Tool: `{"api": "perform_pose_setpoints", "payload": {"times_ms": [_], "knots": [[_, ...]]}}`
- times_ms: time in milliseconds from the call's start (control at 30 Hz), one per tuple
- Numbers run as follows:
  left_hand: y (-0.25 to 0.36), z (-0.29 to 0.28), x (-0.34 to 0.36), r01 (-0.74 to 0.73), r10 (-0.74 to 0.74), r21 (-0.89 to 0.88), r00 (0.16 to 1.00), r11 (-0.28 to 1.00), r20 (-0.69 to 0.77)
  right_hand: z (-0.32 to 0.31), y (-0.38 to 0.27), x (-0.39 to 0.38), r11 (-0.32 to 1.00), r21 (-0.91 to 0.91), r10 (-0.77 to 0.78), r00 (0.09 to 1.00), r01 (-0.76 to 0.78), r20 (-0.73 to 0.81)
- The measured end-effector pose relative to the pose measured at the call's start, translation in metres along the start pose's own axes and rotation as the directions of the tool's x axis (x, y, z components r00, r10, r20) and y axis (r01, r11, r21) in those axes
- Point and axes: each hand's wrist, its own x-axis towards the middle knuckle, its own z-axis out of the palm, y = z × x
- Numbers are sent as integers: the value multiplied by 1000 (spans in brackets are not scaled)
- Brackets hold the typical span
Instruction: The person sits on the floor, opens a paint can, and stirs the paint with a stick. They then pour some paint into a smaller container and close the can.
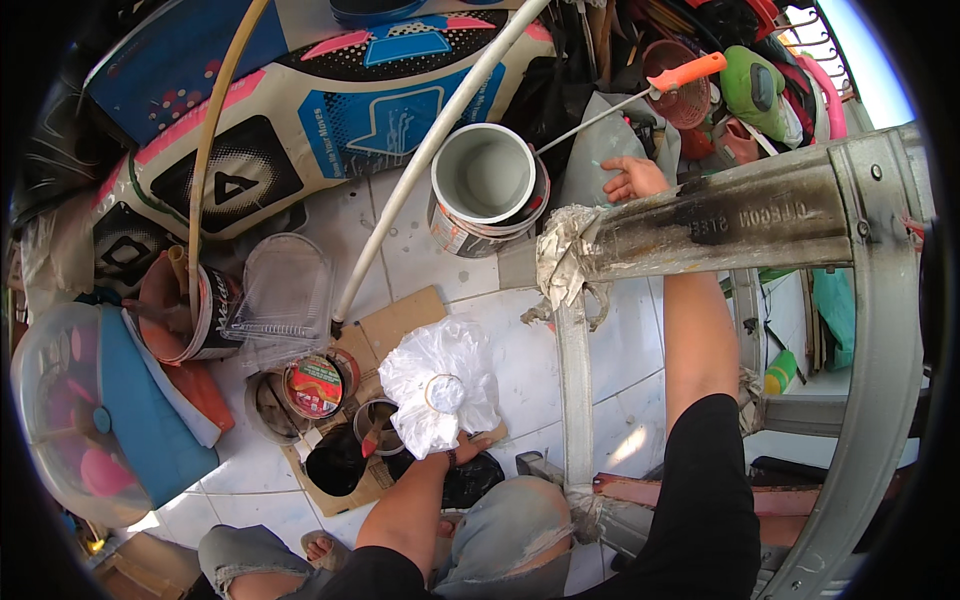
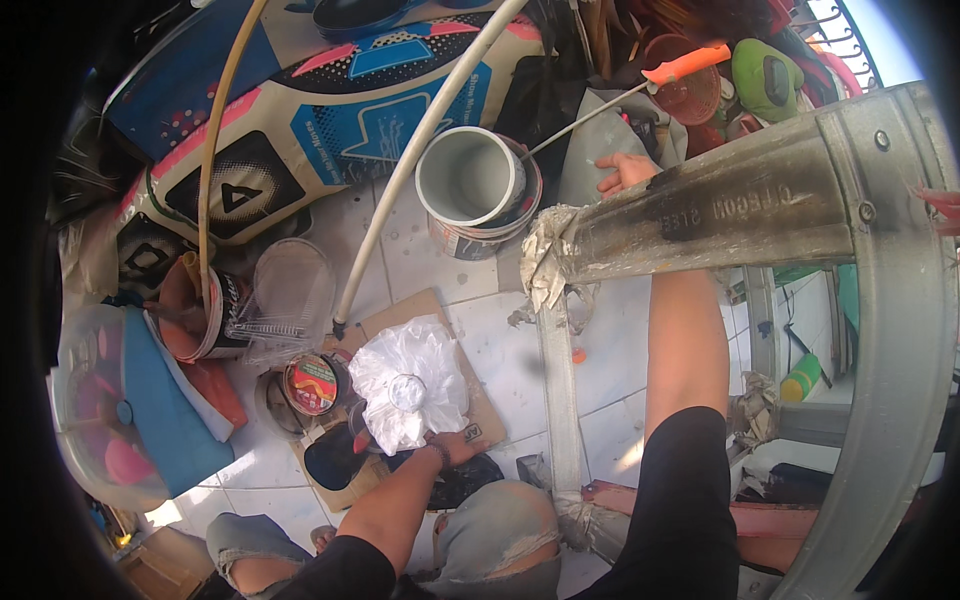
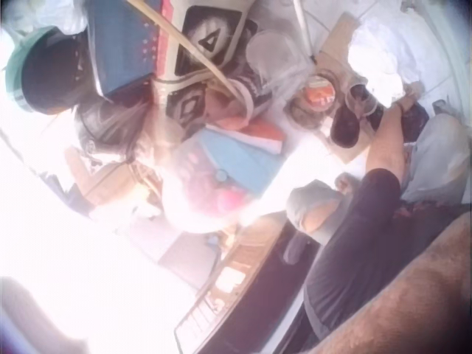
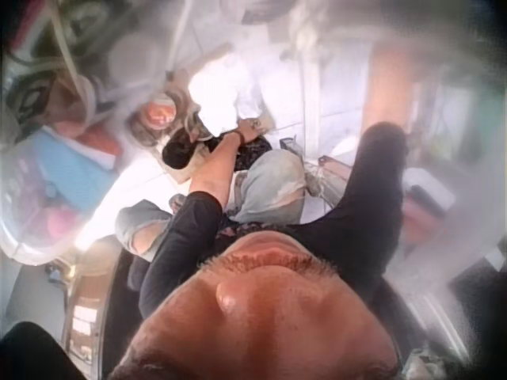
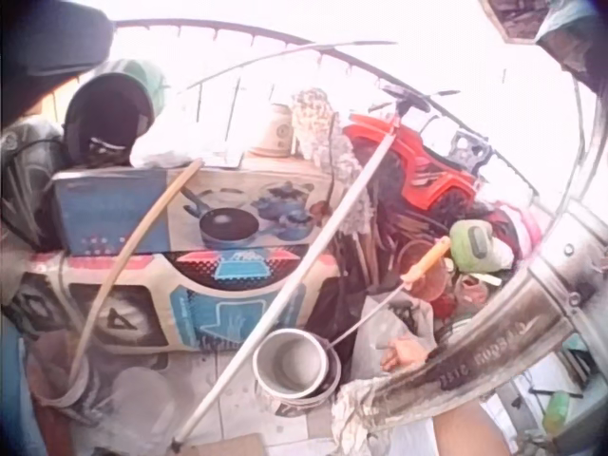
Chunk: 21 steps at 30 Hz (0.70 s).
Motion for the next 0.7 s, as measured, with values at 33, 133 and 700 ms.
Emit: {"api": "perform_pose_setpoints", "payload": {"times_ms": [33, 133, 700], "knots": [[10, -8, -9, -8, 8, 9, 1000, 1000, 20, -2, -5, -7, 990, 82, 115, 993, -116, 25], [22, -12, -7, 25, -21, -35, 994, 999, 110, -2, 30, 4, 913, -396, -302, 499, -93, -812], [-3, 6, 17, 42, -31, -103, 994, 994, 103, -27, 17, 10, 756, -609, -311, 686, -241, -658]]}}
